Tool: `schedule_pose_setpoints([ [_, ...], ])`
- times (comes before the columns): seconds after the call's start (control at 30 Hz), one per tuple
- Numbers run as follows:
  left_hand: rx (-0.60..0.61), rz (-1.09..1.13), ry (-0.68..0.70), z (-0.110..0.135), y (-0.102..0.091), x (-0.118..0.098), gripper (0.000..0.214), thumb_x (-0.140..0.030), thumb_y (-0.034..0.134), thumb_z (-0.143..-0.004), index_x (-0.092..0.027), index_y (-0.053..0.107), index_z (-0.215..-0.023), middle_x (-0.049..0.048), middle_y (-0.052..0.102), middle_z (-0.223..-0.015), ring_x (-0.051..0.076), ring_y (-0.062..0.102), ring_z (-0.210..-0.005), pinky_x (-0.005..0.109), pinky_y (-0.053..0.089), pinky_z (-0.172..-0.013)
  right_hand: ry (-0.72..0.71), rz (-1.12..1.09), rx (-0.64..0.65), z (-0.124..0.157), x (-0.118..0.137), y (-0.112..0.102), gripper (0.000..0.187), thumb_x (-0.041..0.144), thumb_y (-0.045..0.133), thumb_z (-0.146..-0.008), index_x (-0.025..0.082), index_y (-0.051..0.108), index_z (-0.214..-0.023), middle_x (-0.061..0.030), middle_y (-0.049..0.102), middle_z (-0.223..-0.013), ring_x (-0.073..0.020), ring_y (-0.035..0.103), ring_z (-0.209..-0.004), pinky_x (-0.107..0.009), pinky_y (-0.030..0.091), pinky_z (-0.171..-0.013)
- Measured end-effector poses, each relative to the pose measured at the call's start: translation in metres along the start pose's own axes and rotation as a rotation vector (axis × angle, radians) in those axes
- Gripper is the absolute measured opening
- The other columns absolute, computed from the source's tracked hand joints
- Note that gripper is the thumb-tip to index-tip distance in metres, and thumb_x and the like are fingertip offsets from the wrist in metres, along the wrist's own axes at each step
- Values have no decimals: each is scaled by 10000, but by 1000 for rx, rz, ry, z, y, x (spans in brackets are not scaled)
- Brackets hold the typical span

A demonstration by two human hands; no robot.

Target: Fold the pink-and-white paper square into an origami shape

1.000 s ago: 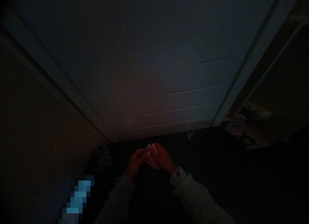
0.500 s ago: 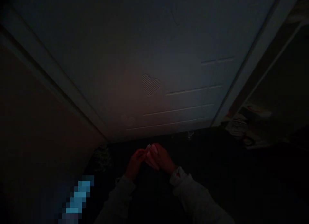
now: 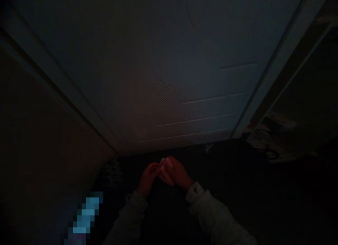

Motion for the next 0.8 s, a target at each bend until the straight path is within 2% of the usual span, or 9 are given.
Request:
schedule_pose_setpoints([
  [0.4, -30, -27, -11, 1, 0, -1, 284, -328, 609, -631, -166, 552, -857, 45, 618, -845, 179, 561, -802, 288, 414, -728, -27, -9, 9, 1, 5, -2, 265, 376, 327, -838, 177, 501, -837, -2, 537, -743, -115, 485, -662, -220, 356, -583],
  [0.8, -44, -18, -6, 2, 1, -3, 274, -332, 598, -640, -164, 558, -854, 42, 617, -832, 179, 561, -799, 291, 411, -728, 6, -3, 2, 0, 2, 0, 269, 388, 346, -827, 174, 509, -831, -9, 548, -741, -118, 487, -658, -224, 368, -578],
])
Point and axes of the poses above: each hand's wrist, its own z-axis away from the middle knuckle, its own y-axis out of the palm, x = y × z, the point moved 2 cm from there along -z, towards the middle knuckle
